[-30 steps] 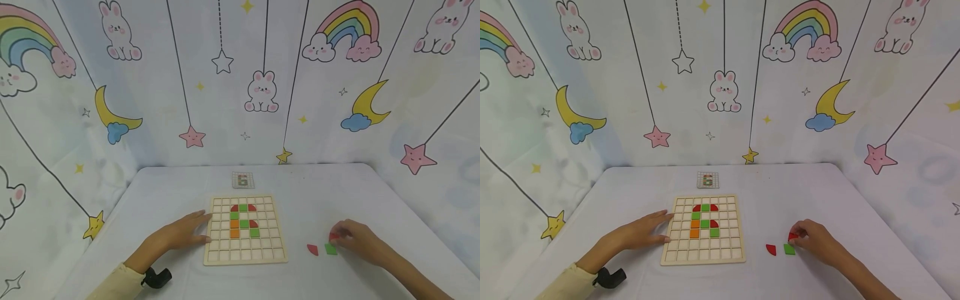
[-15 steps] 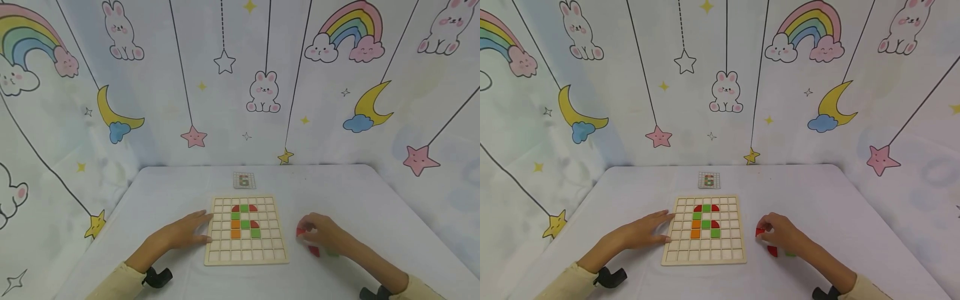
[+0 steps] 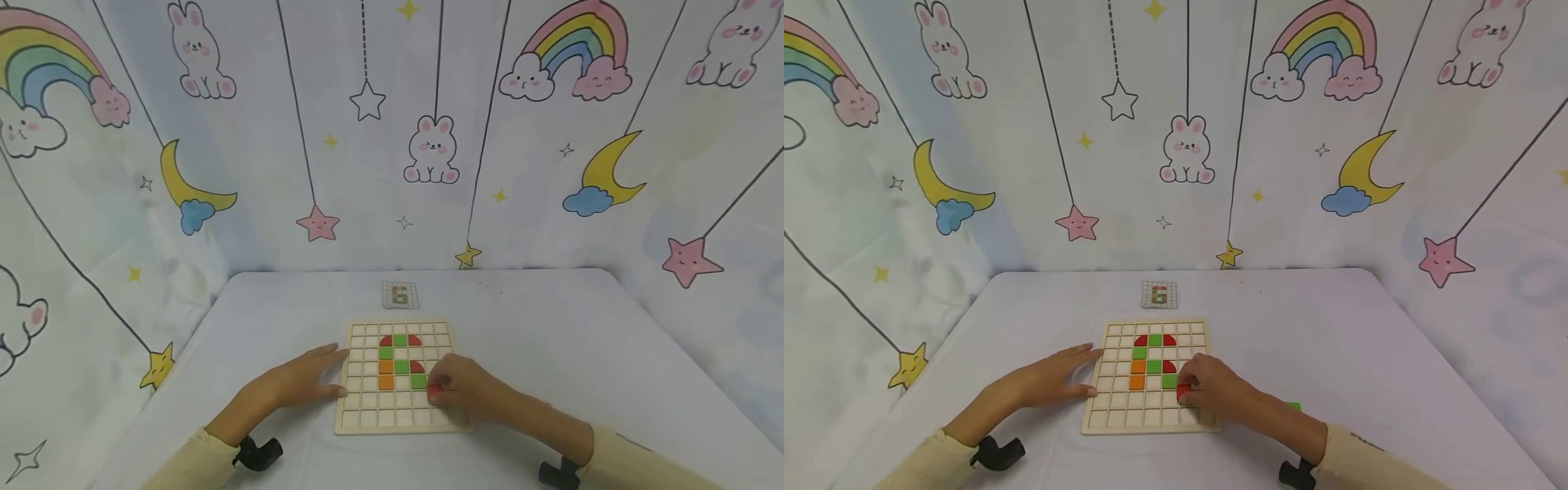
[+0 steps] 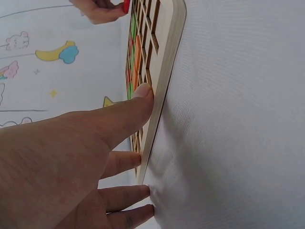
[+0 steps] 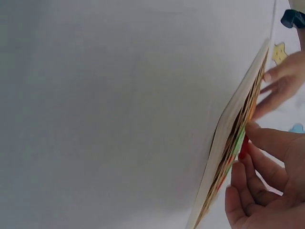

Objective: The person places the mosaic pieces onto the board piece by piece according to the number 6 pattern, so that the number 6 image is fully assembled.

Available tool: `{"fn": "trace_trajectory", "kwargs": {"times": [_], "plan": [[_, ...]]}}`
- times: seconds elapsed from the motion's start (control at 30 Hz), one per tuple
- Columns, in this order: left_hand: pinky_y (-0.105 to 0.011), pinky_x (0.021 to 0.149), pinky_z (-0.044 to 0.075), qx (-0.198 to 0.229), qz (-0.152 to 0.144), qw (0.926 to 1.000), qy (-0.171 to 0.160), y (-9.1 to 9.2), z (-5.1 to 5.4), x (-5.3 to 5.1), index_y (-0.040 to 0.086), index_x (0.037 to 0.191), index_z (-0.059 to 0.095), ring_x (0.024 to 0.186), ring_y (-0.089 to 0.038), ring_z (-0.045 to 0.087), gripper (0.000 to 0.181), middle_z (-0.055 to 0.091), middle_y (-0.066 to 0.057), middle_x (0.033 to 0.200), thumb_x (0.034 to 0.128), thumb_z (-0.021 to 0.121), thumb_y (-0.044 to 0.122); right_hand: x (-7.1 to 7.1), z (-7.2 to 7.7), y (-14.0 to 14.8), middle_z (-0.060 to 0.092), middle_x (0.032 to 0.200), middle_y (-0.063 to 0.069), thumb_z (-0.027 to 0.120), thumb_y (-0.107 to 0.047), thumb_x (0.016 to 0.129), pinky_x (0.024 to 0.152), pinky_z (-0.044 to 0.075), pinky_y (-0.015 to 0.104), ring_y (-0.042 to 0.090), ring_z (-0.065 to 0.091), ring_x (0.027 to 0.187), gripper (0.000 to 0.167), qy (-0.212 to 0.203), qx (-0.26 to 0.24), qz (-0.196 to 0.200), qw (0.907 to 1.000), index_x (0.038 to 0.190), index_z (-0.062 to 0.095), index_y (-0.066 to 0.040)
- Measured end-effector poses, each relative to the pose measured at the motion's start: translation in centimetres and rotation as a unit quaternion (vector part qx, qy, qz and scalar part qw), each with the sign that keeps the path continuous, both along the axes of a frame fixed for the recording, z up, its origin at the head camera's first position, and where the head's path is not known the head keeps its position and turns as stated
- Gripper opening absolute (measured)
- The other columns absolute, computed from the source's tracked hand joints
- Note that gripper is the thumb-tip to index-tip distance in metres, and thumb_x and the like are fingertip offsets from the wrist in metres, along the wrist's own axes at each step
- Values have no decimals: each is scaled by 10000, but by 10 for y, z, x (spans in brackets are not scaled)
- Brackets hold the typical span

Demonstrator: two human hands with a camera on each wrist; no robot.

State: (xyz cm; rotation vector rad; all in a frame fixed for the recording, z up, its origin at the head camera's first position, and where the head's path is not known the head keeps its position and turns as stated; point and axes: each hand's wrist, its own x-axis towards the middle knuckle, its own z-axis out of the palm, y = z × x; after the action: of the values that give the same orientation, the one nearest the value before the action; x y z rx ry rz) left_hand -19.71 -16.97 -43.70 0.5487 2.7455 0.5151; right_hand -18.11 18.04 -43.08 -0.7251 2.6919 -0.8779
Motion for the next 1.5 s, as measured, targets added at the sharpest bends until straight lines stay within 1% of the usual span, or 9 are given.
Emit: {"fn": "trace_trajectory", "kwargs": {"times": [0.13, 0.27, 0.37, 0.67, 0.97, 1.13, 1.37, 1.43, 1.5], "plan": [[-575, 1263, 325, 47, -34, 10000, 14, 0, -1, 0, 181, 1625, 432, 1571, -377, 334, 815, 345, -170, 1699, 964, 722, 559, 2, -1, -10, 648, 958, -94, 851, -179, 902, 825, 547, 261, 107, 562, 910, 150, 262, 145, 278, 9992, 1033, 782, -155], [-576, 1264, 323, 65, -68, 10000, 22, 0, -1, 0, 171, 1625, 431, 1569, -385, 335, 818, 343, -181, 1698, 965, 719, 559, 2, -2, -14, 642, 957, -132, 860, -197, 895, 803, 543, 220, 62, 555, 889, 186, 349, 292, 342, 9984, 1065, 791, -169], [-577, 1265, 320, 60, -67, 10000, 29, 0, -2, 0, 173, 1624, 431, 1569, -388, 334, 817, 343, -181, 1697, 965, 718, 561, 2, -1, -16, 638, 940, -159, 866, -197, 888, 802, 545, 220, 48, 550, 882, 192, 377, 350, 346, 9981, 1068, 800, -181], [-574, 1261, 329, 94, -46, 9999, 17, -1, -4, 0, 183, 1622, 438, 1573, -370, 332, 810, 345, -163, 1701, 962, 725, 556, 2, 2, -17, 638, 876, -171, 864, -147, 883, 779, 547, 212, 54, 566, 854, 155, 621, 178, 641, 9959, 939, 734, -211], [-570, 1260, 334, 83, -23, 10000, 35, -1, -3, 0, 181, 1620, 443, 1573, -361, 335, 803, 351, -159, 1699, 963, 731, 544, 0, 2, -17, 669, 957, -202, 843, -132, 905, 866, 561, 245, 48, 558, 932, 164, 663, 471, 730, 9940, 970, 763, -260], [-569, 1258, 339, 80, -34, 9999, 69, -1, -3, 0, 176, 1618, 444, 1571, -361, 339, 804, 353, -162, 1697, 963, 731, 544, -3, 2, -17, 685, 967, -233, 835, -152, 920, 900, 552, 257, 44, 546, 959, 164, 891, 811, 949, 9882, 996, 782, -287], [-570, 1258, 337, 123, -54, 9999, 99, -2, -3, 0, 170, 1619, 443, 1573, -360, 336, 804, 353, -163, 1697, 966, 728, 543, -5, 1, -20, 708, 987, -211, 845, -186, 915, 884, 546, 242, 39, 562, 950, 150, 1502, 1248, 1287, 9723, 1035, 805, -267], [-570, 1259, 336, 126, -53, 9999, 98, -2, -3, 0, 171, 1618, 444, 1573, -359, 336, 800, 354, -162, 1697, 967, 728, 541, -5, 1, -20, 702, 991, -200, 848, -190, 912, 890, 552, 244, 38, 567, 950, 150, 1544, 1295, 1298, 9708, 1034, 806, -267], [-569, 1258, 338, 127, -51, 9999, 98, -1, -3, -1, 170, 1616, 447, 1572, -358, 338, 796, 356, -163, 1695, 968, 729, 536, -5, 0, -19, 689, 986, -192, 850, -187, 911, 894, 560, 243, 35, 568, 946, 141, 1499, 1301, 1247, 9721, 1014, 802, -271]]}}
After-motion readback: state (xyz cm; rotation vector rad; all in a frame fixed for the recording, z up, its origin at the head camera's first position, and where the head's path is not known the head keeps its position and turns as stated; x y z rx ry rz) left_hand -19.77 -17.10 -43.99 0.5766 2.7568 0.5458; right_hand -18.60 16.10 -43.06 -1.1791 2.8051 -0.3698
